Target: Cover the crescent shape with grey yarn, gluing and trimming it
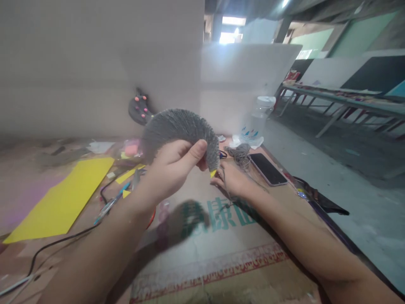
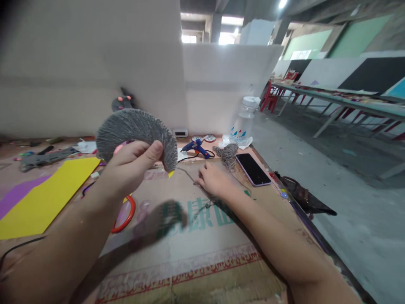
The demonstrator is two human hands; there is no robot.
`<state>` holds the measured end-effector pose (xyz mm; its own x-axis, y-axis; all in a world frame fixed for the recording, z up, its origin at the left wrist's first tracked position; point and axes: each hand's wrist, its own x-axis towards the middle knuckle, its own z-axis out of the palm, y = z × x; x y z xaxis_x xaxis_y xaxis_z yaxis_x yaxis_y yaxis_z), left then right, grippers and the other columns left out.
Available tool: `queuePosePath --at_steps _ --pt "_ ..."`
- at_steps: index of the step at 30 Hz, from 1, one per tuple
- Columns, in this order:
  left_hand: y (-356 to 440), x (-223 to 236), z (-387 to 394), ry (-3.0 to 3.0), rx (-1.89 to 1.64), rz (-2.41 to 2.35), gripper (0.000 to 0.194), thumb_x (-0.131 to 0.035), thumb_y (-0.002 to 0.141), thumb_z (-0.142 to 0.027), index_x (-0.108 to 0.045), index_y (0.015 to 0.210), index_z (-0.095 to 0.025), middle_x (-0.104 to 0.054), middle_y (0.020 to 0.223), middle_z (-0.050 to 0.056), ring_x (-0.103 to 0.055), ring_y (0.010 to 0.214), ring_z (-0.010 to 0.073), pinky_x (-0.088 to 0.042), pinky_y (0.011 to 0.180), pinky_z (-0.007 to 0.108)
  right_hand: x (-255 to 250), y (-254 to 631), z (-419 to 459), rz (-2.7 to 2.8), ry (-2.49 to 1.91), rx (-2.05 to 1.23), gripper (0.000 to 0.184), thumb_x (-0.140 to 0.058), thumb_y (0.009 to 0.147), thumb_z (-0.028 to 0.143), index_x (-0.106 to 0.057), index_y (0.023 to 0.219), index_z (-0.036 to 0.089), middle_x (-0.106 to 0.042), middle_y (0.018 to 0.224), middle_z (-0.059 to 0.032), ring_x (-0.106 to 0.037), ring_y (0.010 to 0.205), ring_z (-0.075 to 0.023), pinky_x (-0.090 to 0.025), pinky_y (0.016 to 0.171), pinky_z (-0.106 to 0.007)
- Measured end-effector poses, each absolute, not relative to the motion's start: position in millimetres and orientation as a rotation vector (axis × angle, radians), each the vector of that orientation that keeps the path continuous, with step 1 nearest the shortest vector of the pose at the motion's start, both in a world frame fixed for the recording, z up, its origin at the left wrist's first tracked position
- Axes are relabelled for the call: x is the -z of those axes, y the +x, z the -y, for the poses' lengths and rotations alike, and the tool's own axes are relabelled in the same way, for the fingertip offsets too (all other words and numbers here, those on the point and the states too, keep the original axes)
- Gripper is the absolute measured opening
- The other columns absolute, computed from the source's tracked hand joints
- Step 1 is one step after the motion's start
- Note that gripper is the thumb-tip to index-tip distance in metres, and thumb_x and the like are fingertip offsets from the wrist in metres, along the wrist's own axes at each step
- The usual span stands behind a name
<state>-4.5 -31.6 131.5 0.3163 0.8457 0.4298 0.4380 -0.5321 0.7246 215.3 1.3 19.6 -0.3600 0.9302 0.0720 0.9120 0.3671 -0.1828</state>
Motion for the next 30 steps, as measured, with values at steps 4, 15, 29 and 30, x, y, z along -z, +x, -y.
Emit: queuePosePath --at_steps 4,15,29,30 --pt "2 -129 29 2.137 -1.053 -1.055 0.055 -0.042 0.093 -0.056 -0.065 0.059 -0.019 -0.064 0.063 0.002 -0.061 0.070 0.0174 -0.048 0.075 0.030 -15 228 -2 2.407 -1.780 -0.065 0.023 -0.050 0.095 0.017 -0.062 0.113 0.010 -0.061 0.108 -0.0171 -0.057 0.097 -0.0230 -0.042 0.088 -0.032" --pt "-7 -115 12 2.108 -1.028 -1.270 0.055 -0.044 0.087 -0.061 -0.044 0.050 -0.020 -0.043 0.050 -0.002 -0.042 0.053 0.0124 -0.033 0.051 0.026 -3 251 -19 2.306 -1.841 0.019 0.042 -0.039 0.091 0.006 -0.059 0.128 0.009 -0.063 0.119 -0.0189 -0.059 0.108 -0.0259 -0.044 0.096 -0.036" --pt "-5 -110 14 2.180 -1.044 -1.240 0.051 -0.050 0.085 -0.055 -0.041 0.049 -0.021 -0.037 0.051 -0.001 -0.038 0.051 0.0120 -0.026 0.043 0.025 -110 231 75 2.216 -0.975 0.299 0.050 -0.054 0.095 0.019 -0.047 0.143 0.030 -0.068 0.113 -0.0060 -0.065 0.095 -0.0197 -0.049 0.084 -0.034" --pt "-4 -110 15 2.196 -1.030 -1.235 0.051 -0.049 0.086 -0.055 -0.041 0.049 -0.020 -0.037 0.051 -0.001 -0.038 0.051 0.0117 -0.026 0.044 0.025 -108 230 75 2.239 -0.960 0.338 0.049 -0.054 0.095 0.018 -0.047 0.143 0.030 -0.068 0.113 -0.0060 -0.065 0.096 -0.0199 -0.049 0.084 -0.034"
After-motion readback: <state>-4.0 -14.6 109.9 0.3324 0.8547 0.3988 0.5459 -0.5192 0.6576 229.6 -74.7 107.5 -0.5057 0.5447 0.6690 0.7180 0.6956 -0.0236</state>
